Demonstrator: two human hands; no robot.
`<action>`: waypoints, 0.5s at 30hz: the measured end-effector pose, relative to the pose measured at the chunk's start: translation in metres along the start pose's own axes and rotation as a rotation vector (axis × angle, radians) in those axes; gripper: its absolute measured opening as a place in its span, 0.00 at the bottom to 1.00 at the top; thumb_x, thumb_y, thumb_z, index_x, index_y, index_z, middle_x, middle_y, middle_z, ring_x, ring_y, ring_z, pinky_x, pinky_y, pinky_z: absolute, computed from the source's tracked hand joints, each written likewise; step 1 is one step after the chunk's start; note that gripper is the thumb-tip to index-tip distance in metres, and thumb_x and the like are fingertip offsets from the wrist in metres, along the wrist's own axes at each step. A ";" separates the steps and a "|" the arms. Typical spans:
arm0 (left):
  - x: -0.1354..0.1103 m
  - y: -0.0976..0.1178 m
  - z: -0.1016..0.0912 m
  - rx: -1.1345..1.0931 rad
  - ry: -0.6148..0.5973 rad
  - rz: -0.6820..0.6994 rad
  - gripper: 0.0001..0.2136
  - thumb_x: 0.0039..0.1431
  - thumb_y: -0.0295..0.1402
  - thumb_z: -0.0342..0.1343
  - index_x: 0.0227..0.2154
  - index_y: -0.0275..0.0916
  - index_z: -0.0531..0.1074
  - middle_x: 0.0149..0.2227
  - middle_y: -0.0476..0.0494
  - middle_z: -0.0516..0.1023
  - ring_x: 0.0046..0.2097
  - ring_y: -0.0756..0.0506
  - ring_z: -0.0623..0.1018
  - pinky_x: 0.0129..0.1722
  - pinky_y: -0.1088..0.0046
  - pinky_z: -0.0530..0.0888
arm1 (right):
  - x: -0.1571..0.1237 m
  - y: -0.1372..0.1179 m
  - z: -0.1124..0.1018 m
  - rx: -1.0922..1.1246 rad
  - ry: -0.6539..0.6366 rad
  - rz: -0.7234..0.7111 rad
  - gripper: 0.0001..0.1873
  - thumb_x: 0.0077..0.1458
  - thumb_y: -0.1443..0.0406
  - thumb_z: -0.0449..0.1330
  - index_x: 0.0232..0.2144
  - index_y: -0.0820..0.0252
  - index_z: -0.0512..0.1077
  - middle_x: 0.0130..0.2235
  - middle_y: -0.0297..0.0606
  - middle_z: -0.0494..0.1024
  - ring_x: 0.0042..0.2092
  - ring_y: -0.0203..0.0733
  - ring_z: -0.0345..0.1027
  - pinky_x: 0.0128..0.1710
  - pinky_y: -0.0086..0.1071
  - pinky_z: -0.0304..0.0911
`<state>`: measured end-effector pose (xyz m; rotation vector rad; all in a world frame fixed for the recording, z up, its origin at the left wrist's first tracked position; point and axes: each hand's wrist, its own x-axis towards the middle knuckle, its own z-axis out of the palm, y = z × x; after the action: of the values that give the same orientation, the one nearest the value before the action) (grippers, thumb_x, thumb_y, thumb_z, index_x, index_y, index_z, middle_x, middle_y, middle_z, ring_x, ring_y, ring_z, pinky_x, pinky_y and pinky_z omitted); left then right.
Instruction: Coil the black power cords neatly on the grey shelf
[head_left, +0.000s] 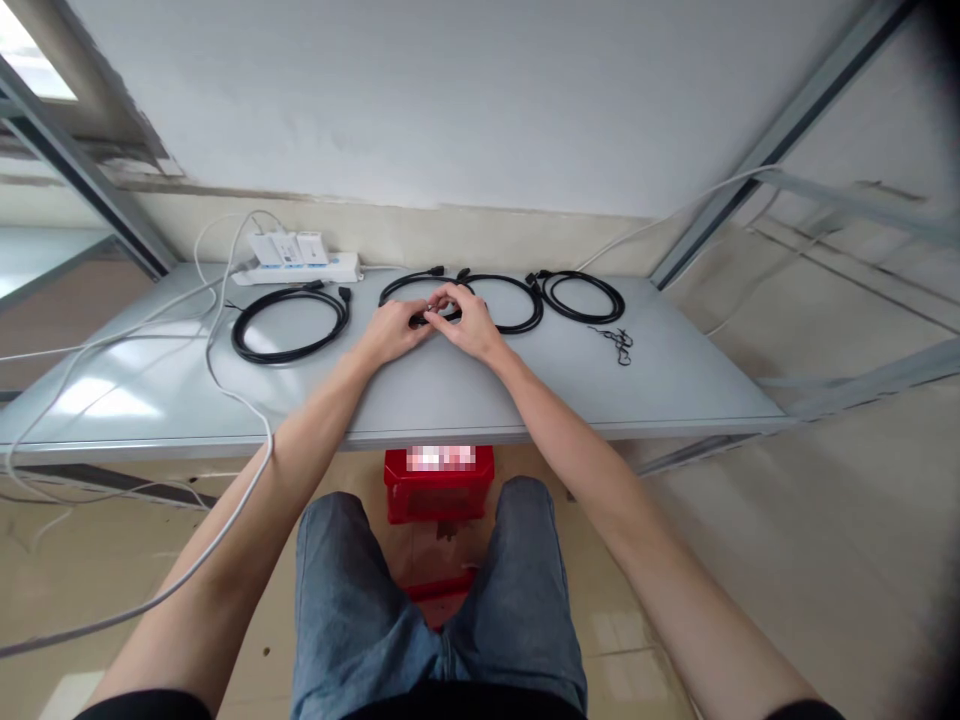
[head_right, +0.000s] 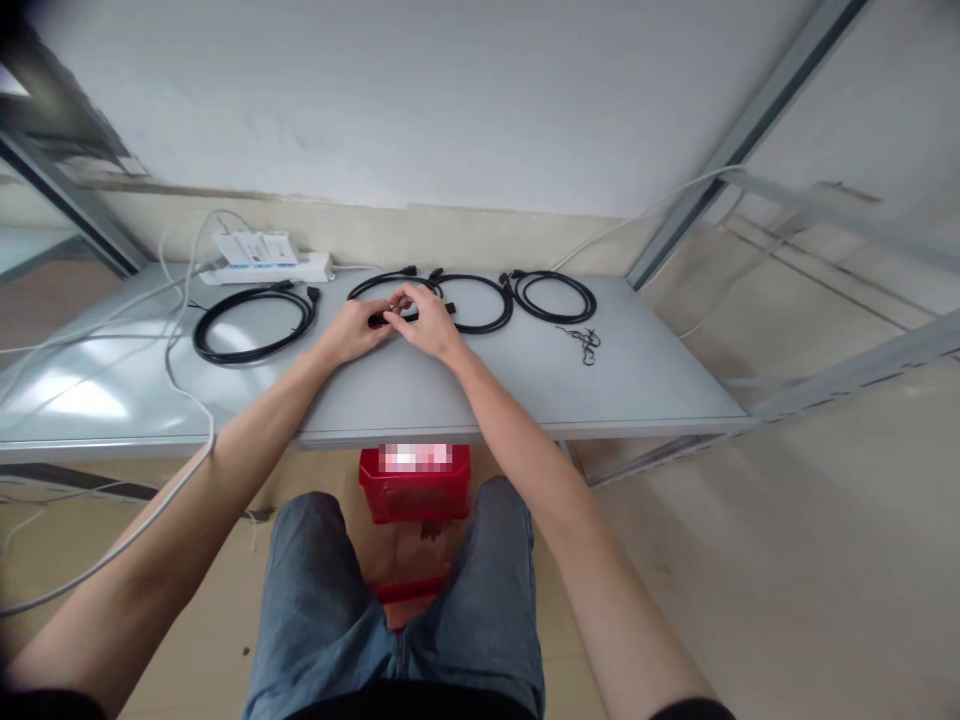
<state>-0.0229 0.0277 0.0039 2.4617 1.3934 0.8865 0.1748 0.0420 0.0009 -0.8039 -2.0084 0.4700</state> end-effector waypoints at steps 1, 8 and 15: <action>0.000 0.000 -0.001 0.009 -0.003 -0.003 0.15 0.68 0.44 0.54 0.42 0.39 0.81 0.33 0.41 0.83 0.36 0.42 0.79 0.37 0.69 0.69 | 0.000 -0.001 0.000 -0.002 -0.002 0.002 0.08 0.62 0.61 0.66 0.43 0.55 0.76 0.44 0.41 0.81 0.48 0.47 0.73 0.52 0.42 0.68; 0.001 -0.002 -0.002 0.054 -0.013 -0.018 0.18 0.68 0.48 0.53 0.37 0.40 0.81 0.29 0.41 0.81 0.35 0.42 0.77 0.35 0.68 0.67 | 0.003 -0.001 -0.004 -0.018 -0.013 0.020 0.10 0.58 0.62 0.72 0.40 0.54 0.76 0.43 0.40 0.82 0.50 0.49 0.71 0.53 0.43 0.67; 0.002 -0.006 0.000 0.081 -0.021 -0.009 0.25 0.69 0.54 0.49 0.27 0.41 0.77 0.24 0.41 0.76 0.31 0.43 0.73 0.33 0.66 0.63 | 0.004 0.006 -0.003 0.024 0.011 0.071 0.14 0.59 0.62 0.72 0.46 0.54 0.77 0.46 0.40 0.82 0.51 0.47 0.75 0.52 0.41 0.67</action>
<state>-0.0263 0.0326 0.0019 2.5143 1.4599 0.8157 0.1775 0.0488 0.0013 -0.8628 -1.9658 0.5288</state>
